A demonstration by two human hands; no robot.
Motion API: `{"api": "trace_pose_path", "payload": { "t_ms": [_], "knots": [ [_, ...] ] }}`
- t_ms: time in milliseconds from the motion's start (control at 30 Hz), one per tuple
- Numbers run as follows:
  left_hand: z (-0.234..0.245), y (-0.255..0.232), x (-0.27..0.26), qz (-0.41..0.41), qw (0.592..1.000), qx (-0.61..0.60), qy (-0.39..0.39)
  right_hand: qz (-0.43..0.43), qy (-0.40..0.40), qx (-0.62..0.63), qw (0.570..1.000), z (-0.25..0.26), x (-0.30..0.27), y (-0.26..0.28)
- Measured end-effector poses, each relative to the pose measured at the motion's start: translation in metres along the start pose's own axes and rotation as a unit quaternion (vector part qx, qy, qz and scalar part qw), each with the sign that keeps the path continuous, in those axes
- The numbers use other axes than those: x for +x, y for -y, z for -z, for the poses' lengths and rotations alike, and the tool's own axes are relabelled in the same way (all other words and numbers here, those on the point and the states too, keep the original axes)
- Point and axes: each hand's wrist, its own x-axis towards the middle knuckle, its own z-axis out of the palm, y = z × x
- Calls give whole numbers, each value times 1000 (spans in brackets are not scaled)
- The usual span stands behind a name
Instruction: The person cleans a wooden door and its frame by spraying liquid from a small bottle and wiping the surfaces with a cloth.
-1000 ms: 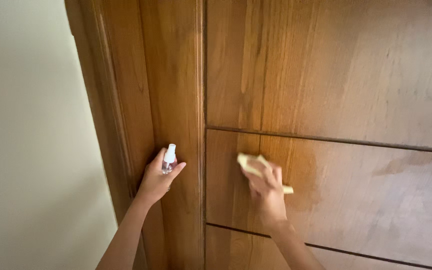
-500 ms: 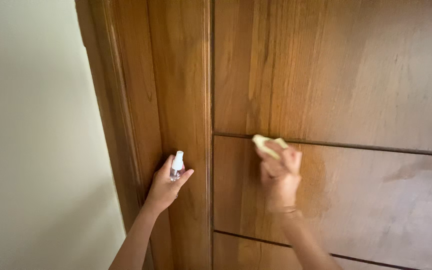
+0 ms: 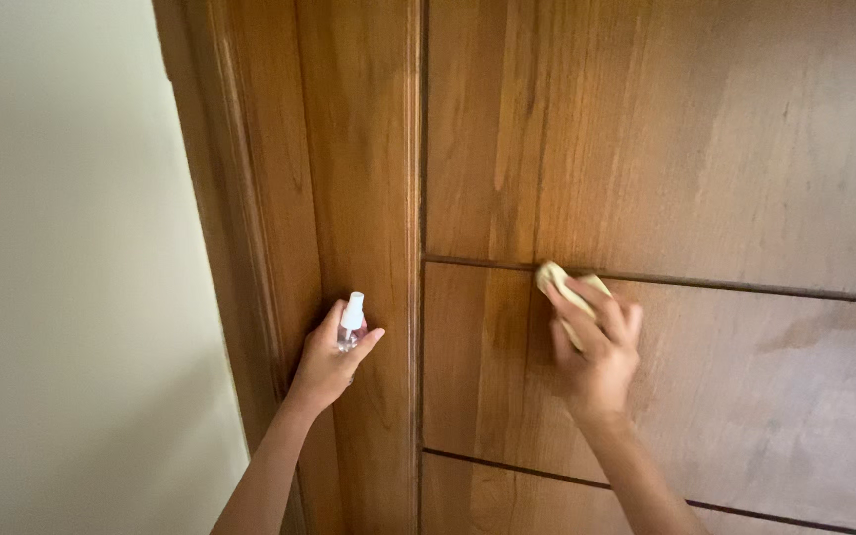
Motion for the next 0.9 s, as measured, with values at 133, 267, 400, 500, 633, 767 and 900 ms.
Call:
{"api": "trace_pose_path", "payload": {
  "t_ms": [133,267,400,500,633,767,900],
  "knots": [
    [2,-7,-2,24,1000,6,6,-442,74,523,725,-41,17,33],
    [3,-10,-3,51,998,-39,19,69,71,22,995,-53,-31,39],
    [2,-3,0,-3,1000,-10,7,61,180,10,982,-40,-92,2],
    [1,2,-2,-29,998,-54,-4,74,138,25,987,-19,-87,-34],
    [-1,6,-1,4,1000,-18,-8,-2,86,30,996,-3,-37,-34],
    [-2,8,1,-23,1000,-16,-7,-21,32,48,998,-37,-7,2],
    [1,-2,0,13,1000,-22,-7,3,85,23,996,-73,-21,35]
  ]
}}
